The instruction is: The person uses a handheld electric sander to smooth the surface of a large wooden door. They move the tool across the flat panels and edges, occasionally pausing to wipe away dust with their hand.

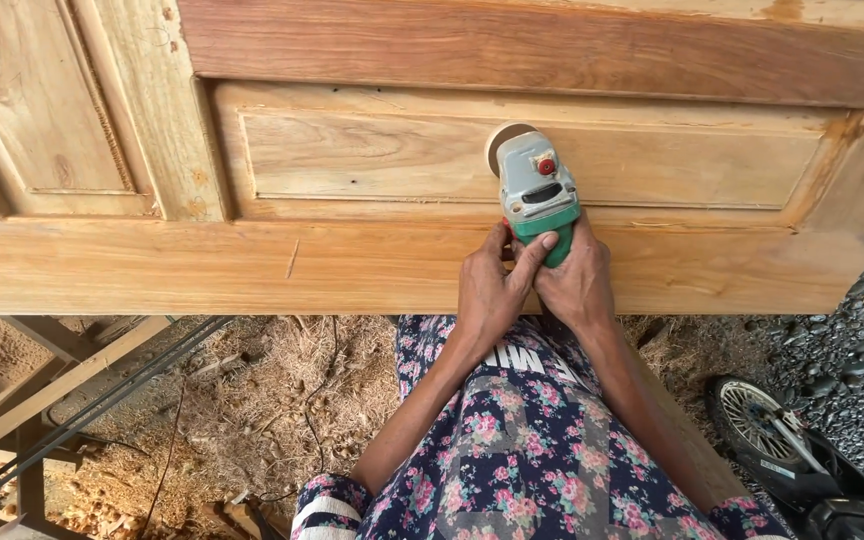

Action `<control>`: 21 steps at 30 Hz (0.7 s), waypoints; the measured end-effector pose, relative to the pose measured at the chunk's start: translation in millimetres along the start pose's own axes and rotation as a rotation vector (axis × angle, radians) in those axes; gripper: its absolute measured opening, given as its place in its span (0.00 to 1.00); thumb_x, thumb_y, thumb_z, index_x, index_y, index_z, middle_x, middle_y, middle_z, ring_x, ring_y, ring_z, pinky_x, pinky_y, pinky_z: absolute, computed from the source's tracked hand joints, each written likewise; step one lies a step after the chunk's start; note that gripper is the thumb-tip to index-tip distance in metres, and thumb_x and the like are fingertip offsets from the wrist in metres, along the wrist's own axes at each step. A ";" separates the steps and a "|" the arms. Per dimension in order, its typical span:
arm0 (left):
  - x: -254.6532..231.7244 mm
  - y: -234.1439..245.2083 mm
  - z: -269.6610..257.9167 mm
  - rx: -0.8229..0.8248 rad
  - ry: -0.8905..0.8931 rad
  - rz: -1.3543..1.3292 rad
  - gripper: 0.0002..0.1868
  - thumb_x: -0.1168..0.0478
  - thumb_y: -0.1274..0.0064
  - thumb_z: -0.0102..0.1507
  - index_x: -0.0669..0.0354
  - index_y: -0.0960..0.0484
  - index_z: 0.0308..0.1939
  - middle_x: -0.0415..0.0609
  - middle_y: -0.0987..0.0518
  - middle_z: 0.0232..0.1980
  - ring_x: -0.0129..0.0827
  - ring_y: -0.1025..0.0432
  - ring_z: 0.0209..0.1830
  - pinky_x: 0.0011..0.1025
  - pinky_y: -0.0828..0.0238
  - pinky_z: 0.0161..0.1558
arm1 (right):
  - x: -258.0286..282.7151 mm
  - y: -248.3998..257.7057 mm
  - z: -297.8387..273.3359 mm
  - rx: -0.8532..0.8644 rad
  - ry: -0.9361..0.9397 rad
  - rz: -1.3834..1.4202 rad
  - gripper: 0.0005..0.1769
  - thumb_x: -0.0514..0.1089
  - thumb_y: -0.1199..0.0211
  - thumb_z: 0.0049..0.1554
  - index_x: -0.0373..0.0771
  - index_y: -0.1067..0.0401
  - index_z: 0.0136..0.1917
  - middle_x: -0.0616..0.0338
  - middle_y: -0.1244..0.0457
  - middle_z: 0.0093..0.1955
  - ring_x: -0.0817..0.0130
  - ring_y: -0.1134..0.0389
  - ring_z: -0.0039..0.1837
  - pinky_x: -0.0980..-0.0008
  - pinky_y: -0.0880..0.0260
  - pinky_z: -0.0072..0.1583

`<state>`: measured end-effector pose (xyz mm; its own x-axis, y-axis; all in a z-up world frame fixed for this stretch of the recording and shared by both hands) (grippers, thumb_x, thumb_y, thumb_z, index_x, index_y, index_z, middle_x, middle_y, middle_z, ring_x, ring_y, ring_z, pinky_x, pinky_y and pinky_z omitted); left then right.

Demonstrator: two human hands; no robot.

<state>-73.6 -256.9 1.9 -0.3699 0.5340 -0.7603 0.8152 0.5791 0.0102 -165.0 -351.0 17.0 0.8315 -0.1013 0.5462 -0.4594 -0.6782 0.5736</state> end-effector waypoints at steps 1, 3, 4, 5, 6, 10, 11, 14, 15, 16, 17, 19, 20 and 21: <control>-1.6 -6.0 -0.6 0.003 0.003 0.002 0.31 0.39 0.40 0.67 0.69 0.18 0.52 0.66 0.14 0.46 0.58 0.16 0.49 0.48 0.15 0.45 | -4.1 5.1 0.1 -0.010 -0.008 0.000 0.30 0.45 0.22 0.53 0.36 0.33 0.63 0.35 0.30 0.50 0.33 0.26 0.55 0.40 0.24 0.49; -4.6 -17.8 -2.5 0.005 0.008 0.007 0.31 0.39 0.40 0.66 0.68 0.18 0.52 0.65 0.14 0.46 0.58 0.16 0.49 0.48 0.15 0.45 | -10.0 15.4 -0.3 -0.018 -0.018 0.002 0.30 0.45 0.22 0.53 0.37 0.33 0.62 0.36 0.30 0.50 0.34 0.26 0.55 0.41 0.24 0.49; -6.3 -23.7 -2.5 0.012 0.006 0.019 0.31 0.39 0.41 0.66 0.68 0.19 0.52 0.65 0.14 0.45 0.58 0.16 0.49 0.50 0.16 0.45 | -12.1 20.7 0.1 -0.024 -0.032 0.002 0.29 0.46 0.22 0.53 0.38 0.32 0.62 0.36 0.30 0.51 0.34 0.26 0.56 0.40 0.24 0.50; -8.1 -29.6 -2.5 0.019 0.004 0.030 0.31 0.38 0.42 0.67 0.68 0.19 0.51 0.65 0.14 0.45 0.58 0.16 0.49 0.52 0.16 0.45 | -14.0 26.1 0.5 -0.031 -0.047 0.001 0.29 0.46 0.23 0.53 0.38 0.32 0.61 0.36 0.30 0.51 0.34 0.26 0.57 0.39 0.24 0.51; -10.5 -35.0 -2.6 0.018 0.003 0.034 0.31 0.38 0.42 0.67 0.68 0.19 0.51 0.65 0.14 0.45 0.58 0.16 0.49 0.52 0.16 0.45 | -22.9 29.5 2.9 -0.030 -0.046 0.005 0.29 0.46 0.23 0.53 0.38 0.32 0.61 0.36 0.30 0.51 0.34 0.26 0.57 0.39 0.24 0.51; -19.7 -57.6 -2.7 0.039 0.008 0.058 0.33 0.37 0.43 0.67 0.69 0.19 0.52 0.66 0.14 0.45 0.61 0.17 0.50 0.54 0.18 0.48 | -39.0 47.7 8.3 -0.050 -0.070 -0.012 0.28 0.48 0.23 0.53 0.39 0.33 0.61 0.37 0.30 0.51 0.34 0.27 0.57 0.38 0.25 0.51; -21.7 -63.7 -2.4 0.054 0.015 0.077 0.34 0.36 0.44 0.67 0.68 0.19 0.53 0.66 0.14 0.44 0.63 0.18 0.50 0.57 0.20 0.49 | -37.8 53.4 9.1 -0.057 -0.070 -0.014 0.28 0.48 0.23 0.53 0.38 0.33 0.61 0.36 0.30 0.51 0.34 0.26 0.57 0.39 0.25 0.51; -14.5 -82.2 0.0 0.051 0.004 0.080 0.32 0.37 0.43 0.67 0.67 0.19 0.52 0.66 0.14 0.46 0.61 0.17 0.50 0.56 0.20 0.49 | -48.9 68.9 11.0 -0.051 -0.082 0.002 0.27 0.48 0.24 0.53 0.40 0.32 0.60 0.38 0.30 0.50 0.35 0.26 0.57 0.39 0.24 0.51; -15.2 -87.4 0.3 0.059 0.002 0.080 0.32 0.37 0.43 0.67 0.67 0.19 0.52 0.66 0.14 0.46 0.61 0.17 0.50 0.56 0.20 0.49 | -49.5 73.1 11.1 -0.057 -0.086 0.001 0.27 0.48 0.24 0.53 0.40 0.32 0.60 0.38 0.30 0.50 0.35 0.26 0.57 0.39 0.24 0.51; -15.5 -92.3 0.3 0.059 0.009 0.080 0.32 0.36 0.43 0.67 0.66 0.19 0.51 0.65 0.13 0.46 0.61 0.17 0.50 0.55 0.20 0.49 | -49.8 76.9 11.2 -0.055 -0.081 0.004 0.26 0.47 0.25 0.52 0.40 0.32 0.60 0.38 0.30 0.50 0.35 0.26 0.57 0.39 0.25 0.50; -15.8 -96.9 0.4 0.059 0.015 0.080 0.32 0.36 0.43 0.67 0.66 0.18 0.51 0.65 0.13 0.45 0.61 0.17 0.50 0.55 0.20 0.49 | -50.0 80.6 11.4 -0.053 -0.076 0.006 0.25 0.46 0.26 0.52 0.40 0.32 0.59 0.37 0.30 0.49 0.34 0.26 0.56 0.38 0.25 0.50; -16.5 -108.0 0.3 0.069 0.017 0.085 0.33 0.36 0.43 0.66 0.66 0.19 0.51 0.66 0.13 0.46 0.61 0.17 0.50 0.55 0.20 0.50 | -67.4 86.8 14.7 -0.055 -0.081 0.002 0.25 0.46 0.27 0.53 0.41 0.33 0.60 0.37 0.30 0.49 0.34 0.26 0.56 0.38 0.26 0.49; -17.0 -112.4 0.7 0.074 0.016 0.089 0.33 0.36 0.42 0.66 0.67 0.19 0.52 0.66 0.14 0.47 0.61 0.17 0.50 0.56 0.21 0.50 | -75.3 88.9 16.9 -0.055 -0.081 -0.002 0.25 0.46 0.27 0.53 0.41 0.33 0.60 0.37 0.30 0.50 0.34 0.27 0.56 0.37 0.26 0.49; -19.2 -117.7 0.7 0.074 0.016 0.091 0.33 0.36 0.42 0.66 0.67 0.19 0.52 0.66 0.14 0.47 0.61 0.17 0.50 0.56 0.21 0.50 | -78.8 93.9 17.5 -0.055 -0.082 0.001 0.25 0.46 0.27 0.53 0.41 0.33 0.60 0.37 0.30 0.50 0.34 0.27 0.56 0.37 0.26 0.49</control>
Point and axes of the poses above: each hand's wrist, its own z-axis towards the middle knuckle, its own y-axis out of the back of the hand, x = y × z, the point moved 3 cm from there along z, towards the middle knuckle
